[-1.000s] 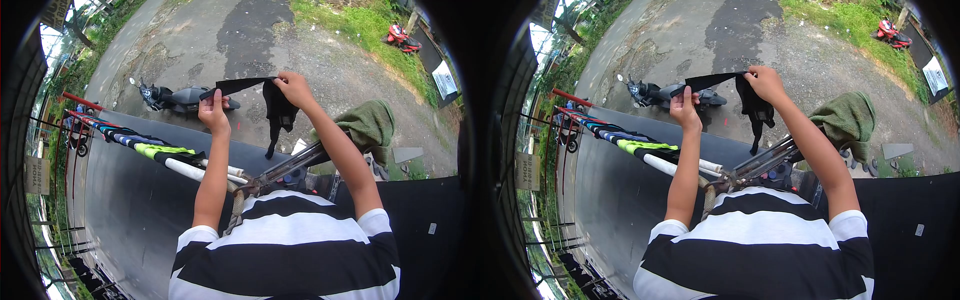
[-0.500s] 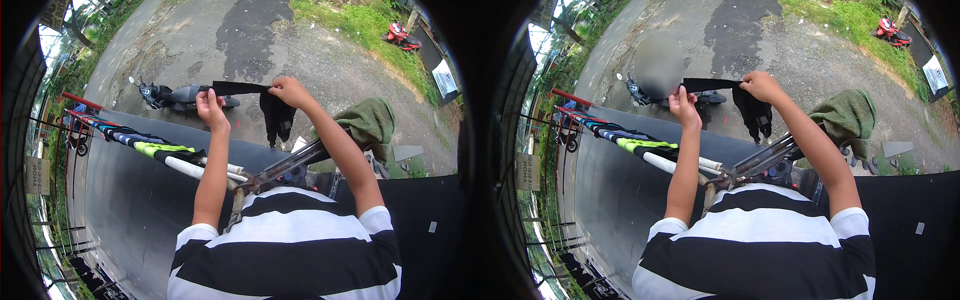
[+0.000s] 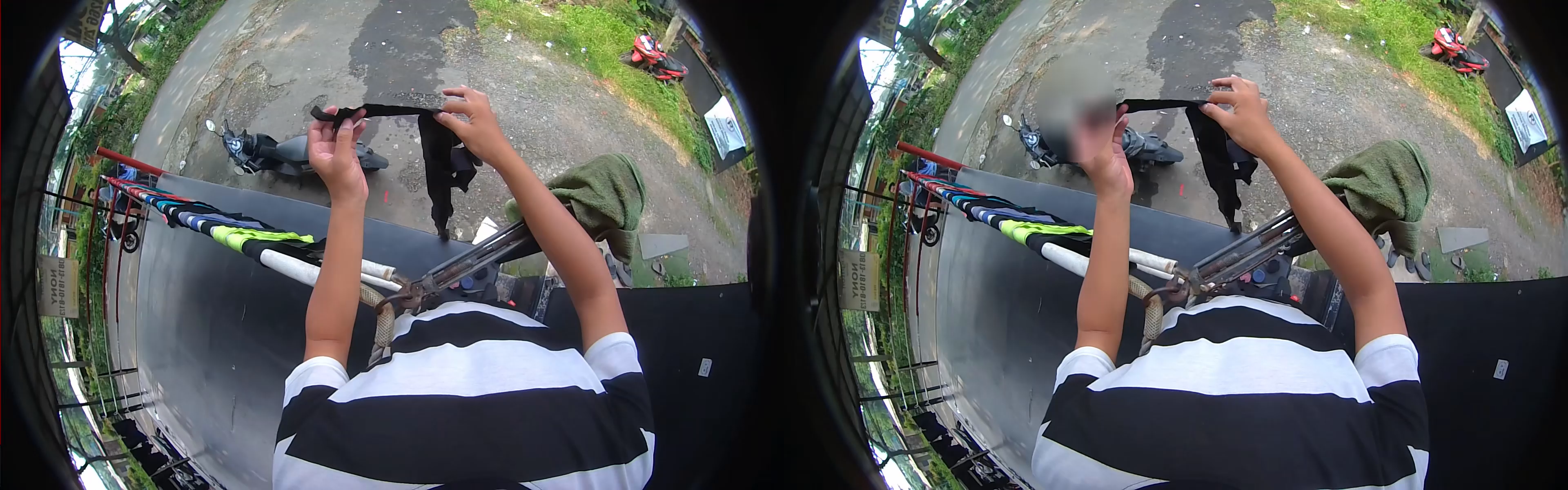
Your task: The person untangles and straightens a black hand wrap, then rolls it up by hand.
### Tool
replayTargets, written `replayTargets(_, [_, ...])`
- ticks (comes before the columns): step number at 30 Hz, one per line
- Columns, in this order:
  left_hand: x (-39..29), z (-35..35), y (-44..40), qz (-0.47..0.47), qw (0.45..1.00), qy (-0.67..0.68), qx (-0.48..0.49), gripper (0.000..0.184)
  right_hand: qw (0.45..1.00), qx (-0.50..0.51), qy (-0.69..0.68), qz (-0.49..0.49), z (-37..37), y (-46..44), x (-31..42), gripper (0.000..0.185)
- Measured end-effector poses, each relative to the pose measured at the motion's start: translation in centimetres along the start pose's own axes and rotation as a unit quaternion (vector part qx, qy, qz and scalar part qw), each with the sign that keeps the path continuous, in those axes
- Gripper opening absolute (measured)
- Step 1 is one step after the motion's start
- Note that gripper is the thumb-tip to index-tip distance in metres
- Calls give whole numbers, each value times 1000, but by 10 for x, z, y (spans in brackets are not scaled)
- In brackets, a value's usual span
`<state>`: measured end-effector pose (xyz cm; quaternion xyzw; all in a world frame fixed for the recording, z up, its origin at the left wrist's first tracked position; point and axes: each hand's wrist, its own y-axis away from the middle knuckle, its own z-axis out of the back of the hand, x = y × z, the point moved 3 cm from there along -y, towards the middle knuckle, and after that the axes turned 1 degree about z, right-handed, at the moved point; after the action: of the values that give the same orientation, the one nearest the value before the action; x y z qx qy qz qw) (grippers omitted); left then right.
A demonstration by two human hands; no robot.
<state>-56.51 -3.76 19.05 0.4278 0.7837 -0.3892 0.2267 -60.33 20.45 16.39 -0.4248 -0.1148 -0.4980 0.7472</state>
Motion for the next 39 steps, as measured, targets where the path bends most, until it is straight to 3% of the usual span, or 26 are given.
replayTargets(2, [-3, -8, -1, 11, 997, -69, 17, 21, 997, -12, -73, -6, 4, -3, 0, 20])
replayTargets(4, [-11, -20, -1, 7, 998, -66, 0, 18, 997, -45, -56, 21, 9, -2, 5, 19])
replayTargets(6, [-18, -27, -2, 5, 996, -78, 31, 17, 975, 1, -214, -57, 7, -3, -1, 17])
replayTargets(11, [-55, -57, -19, -87, 988, -108, 71, 19, 954, 69, -280, -82, 21, 0, 35, 17])
replayTargets(14, [-79, -78, -27, -150, 973, -134, 112, 21, 966, 59, -250, 44, 39, 1, 79, 25])
replayTargets(19, [-96, -113, -17, -149, 932, -169, 285, 18, 964, 85, -234, 95, 64, -1, 128, 33])
replayTargets(21, [-95, -117, -10, -142, 936, -152, 284, 20, 928, 106, -355, 23, 70, 0, 139, 29])
replayTargets(25, [-88, -110, 0, -86, 955, -164, 233, 24, 945, 51, -307, 106, 72, 1, 136, 26])
replayTargets(31, [-53, -85, 17, -6, 963, -116, 243, 18, 941, 80, -328, 27, 60, 8, 114, 27])
replayTargets(37, [-11, -49, 32, -77, 956, -131, 252, 9, 892, 85, -443, -43, 33, 19, 83, 23])
replayTargets(39, [-2, -41, 36, -96, 948, -199, 229, 11, 860, 120, -488, -94, 24, 23, 74, 24])
